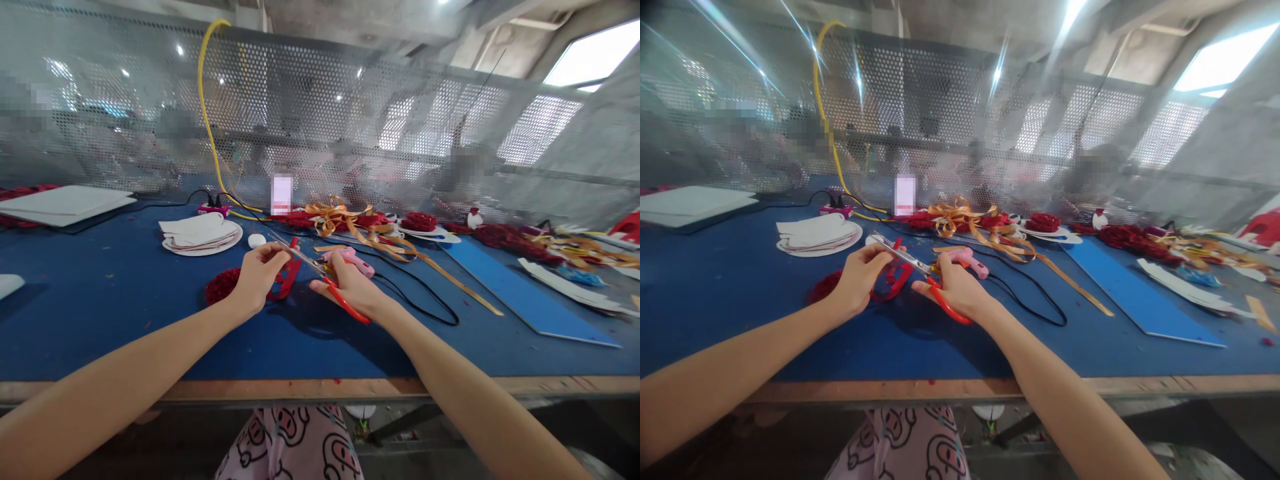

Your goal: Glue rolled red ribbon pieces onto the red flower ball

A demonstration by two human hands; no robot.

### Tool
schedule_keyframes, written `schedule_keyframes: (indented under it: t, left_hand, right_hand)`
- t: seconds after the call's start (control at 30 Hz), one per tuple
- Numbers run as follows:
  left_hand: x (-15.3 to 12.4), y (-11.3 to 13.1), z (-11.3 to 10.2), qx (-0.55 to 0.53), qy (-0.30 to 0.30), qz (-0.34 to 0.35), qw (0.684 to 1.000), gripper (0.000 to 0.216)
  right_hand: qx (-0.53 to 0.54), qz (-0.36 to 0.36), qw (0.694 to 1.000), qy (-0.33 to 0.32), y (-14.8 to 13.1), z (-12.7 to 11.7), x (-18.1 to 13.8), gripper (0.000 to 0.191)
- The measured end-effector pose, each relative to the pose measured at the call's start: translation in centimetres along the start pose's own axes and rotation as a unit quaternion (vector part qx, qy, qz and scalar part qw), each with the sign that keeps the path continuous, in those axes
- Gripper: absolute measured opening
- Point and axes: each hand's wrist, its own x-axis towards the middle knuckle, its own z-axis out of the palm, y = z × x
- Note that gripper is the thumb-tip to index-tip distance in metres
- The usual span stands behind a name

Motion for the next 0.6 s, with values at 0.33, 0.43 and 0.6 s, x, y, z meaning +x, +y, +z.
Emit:
schedule_keyframes:
  t: [0.33, 0.43, 0.6]
  left_hand:
    - [0.23, -0.11, 0.00, 0.002, 0.022, -0.028, 0.999, 0.020]
    - [0.20, -0.22, -0.05, 0.030, 0.016, -0.041, 0.999, 0.026]
    - [-0.22, -0.35, 0.01, 0.061, -0.034, -0.042, 0.997, 0.039]
  right_hand:
    - [-0.067, 0.051, 0.996, 0.008, -0.43, -0.32, 0.00, 0.052]
    - [-0.036, 0.075, 0.996, 0.044, -0.27, -0.17, 0.15, 0.053]
    - [0.113, 0.092, 0.987, 0.074, 0.42, 0.32, 0.72, 0.049]
